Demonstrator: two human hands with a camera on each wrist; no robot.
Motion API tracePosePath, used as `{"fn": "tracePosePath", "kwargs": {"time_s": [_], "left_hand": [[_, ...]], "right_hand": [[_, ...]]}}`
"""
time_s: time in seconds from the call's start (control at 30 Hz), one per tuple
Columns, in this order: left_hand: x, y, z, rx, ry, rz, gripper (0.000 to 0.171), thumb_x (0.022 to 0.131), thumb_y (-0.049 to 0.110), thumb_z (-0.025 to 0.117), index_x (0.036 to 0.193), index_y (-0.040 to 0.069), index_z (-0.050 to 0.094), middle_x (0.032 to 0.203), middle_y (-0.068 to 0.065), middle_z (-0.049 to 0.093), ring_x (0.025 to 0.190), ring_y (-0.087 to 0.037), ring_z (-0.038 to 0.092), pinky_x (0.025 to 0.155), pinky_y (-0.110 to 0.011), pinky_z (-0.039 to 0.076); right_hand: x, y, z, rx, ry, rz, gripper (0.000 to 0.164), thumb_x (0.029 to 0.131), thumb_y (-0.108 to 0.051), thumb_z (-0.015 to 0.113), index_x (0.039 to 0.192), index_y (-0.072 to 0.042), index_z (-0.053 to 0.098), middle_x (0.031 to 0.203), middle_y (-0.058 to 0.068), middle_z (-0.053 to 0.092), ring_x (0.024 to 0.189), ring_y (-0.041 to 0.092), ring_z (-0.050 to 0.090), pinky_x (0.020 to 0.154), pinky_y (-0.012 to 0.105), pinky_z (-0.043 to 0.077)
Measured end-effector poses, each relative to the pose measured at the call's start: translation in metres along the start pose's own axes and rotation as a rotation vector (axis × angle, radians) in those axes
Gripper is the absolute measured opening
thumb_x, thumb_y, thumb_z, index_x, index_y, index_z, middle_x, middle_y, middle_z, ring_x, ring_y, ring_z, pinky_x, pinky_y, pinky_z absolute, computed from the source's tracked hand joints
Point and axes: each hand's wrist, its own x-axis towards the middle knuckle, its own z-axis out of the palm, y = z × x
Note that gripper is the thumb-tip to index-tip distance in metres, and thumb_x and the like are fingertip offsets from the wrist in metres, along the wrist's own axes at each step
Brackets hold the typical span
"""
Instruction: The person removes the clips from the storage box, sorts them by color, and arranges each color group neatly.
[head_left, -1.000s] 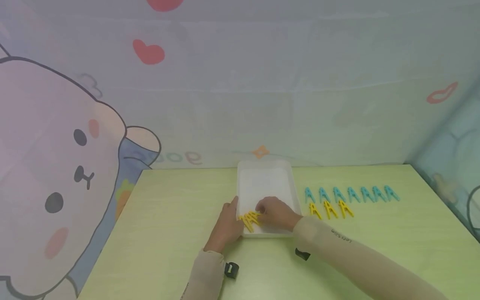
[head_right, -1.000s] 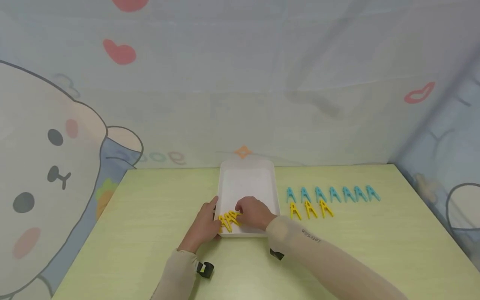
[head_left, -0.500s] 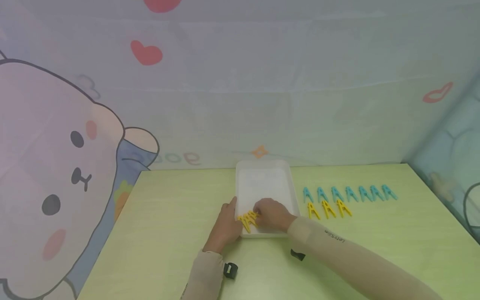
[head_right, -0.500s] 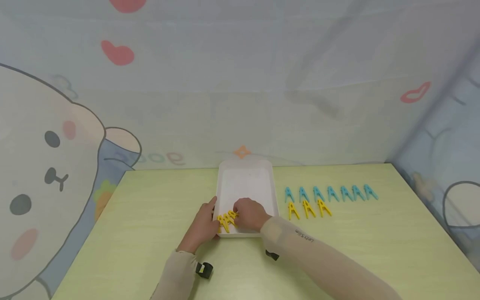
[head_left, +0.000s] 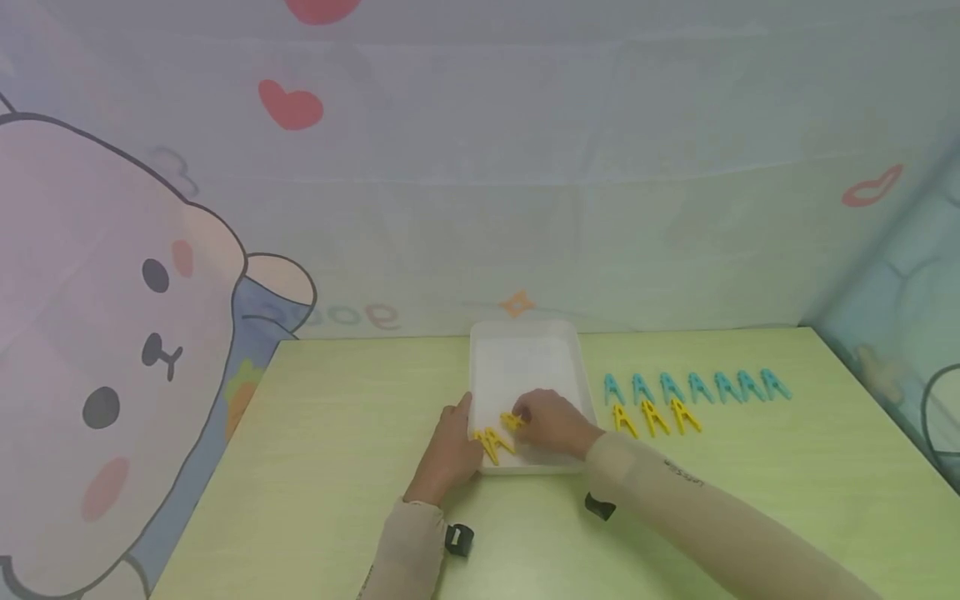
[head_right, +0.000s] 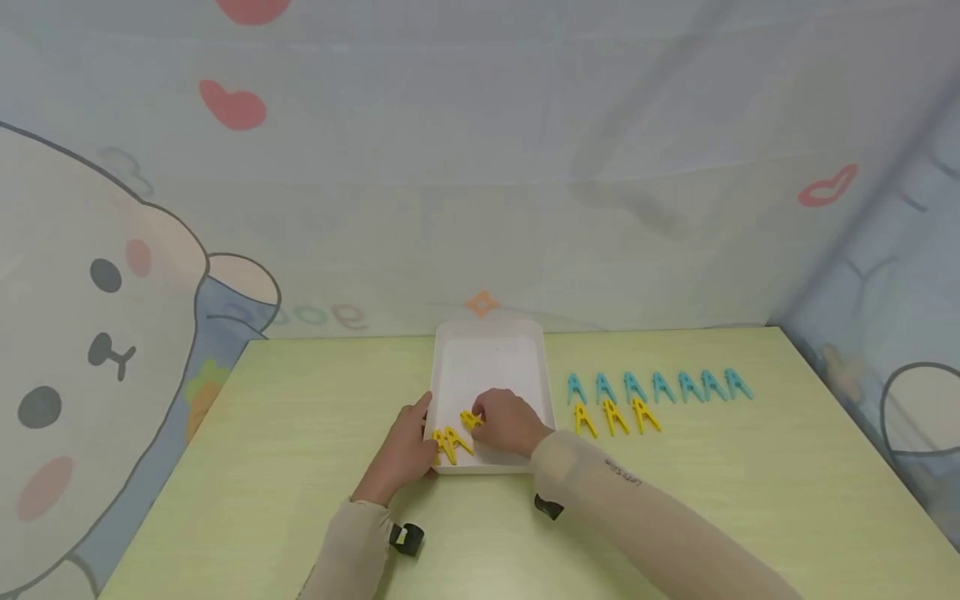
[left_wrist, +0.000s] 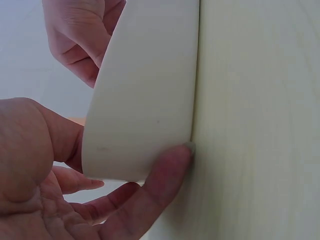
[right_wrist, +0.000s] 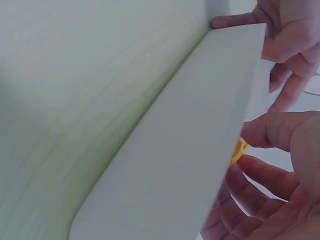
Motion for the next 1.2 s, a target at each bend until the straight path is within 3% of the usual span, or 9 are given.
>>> {"fn": "tracePosePath", "kwargs": {"time_s": [0.4, 0.5, 0.93, 1.2], "left_hand": [[0.000, 0.000, 0.002, -0.011, 0.013, 0.002, 0.074, 0.075, 0.000, 0.047, 0.144, 0.005, 0.020, 0.127, -0.018, 0.037, 0.091, -0.023, 0.046, 0.078, -0.036, 0.041], [-0.001, 0.001, 0.002, -0.011, 0.018, -0.004, 0.074, 0.075, 0.000, 0.047, 0.144, 0.005, 0.020, 0.127, -0.019, 0.037, 0.094, -0.023, 0.045, 0.082, -0.038, 0.040], [-0.001, 0.003, 0.000, -0.012, 0.019, -0.006, 0.074, 0.074, -0.001, 0.045, 0.144, 0.004, 0.021, 0.128, -0.021, 0.037, 0.097, -0.025, 0.044, 0.086, -0.040, 0.038], [0.000, 0.000, 0.002, -0.001, 0.014, -0.008, 0.074, 0.075, 0.000, 0.045, 0.144, 0.005, 0.020, 0.129, -0.020, 0.036, 0.098, -0.024, 0.043, 0.088, -0.040, 0.037]], "right_hand": [[-0.004, 0.015, -0.010, 0.097, 0.075, 0.018, 0.026, 0.077, -0.019, 0.068, 0.101, -0.008, 0.066, 0.084, -0.003, 0.058, 0.076, 0.012, 0.050, 0.069, 0.029, 0.043], [-0.006, 0.020, -0.013, 0.121, 0.078, 0.042, 0.027, 0.077, -0.020, 0.068, 0.102, -0.009, 0.067, 0.085, -0.004, 0.059, 0.077, 0.012, 0.052, 0.069, 0.029, 0.043], [-0.023, 0.042, -0.038, 0.292, 0.137, 0.050, 0.028, 0.081, -0.018, 0.065, 0.106, -0.005, 0.065, 0.090, 0.002, 0.060, 0.080, 0.016, 0.057, 0.066, 0.029, 0.047], [-0.038, 0.065, -0.055, 0.334, 0.186, 0.113, 0.033, 0.082, -0.024, 0.064, 0.110, -0.006, 0.063, 0.095, 0.006, 0.060, 0.084, 0.020, 0.057, 0.065, 0.031, 0.047]]}}
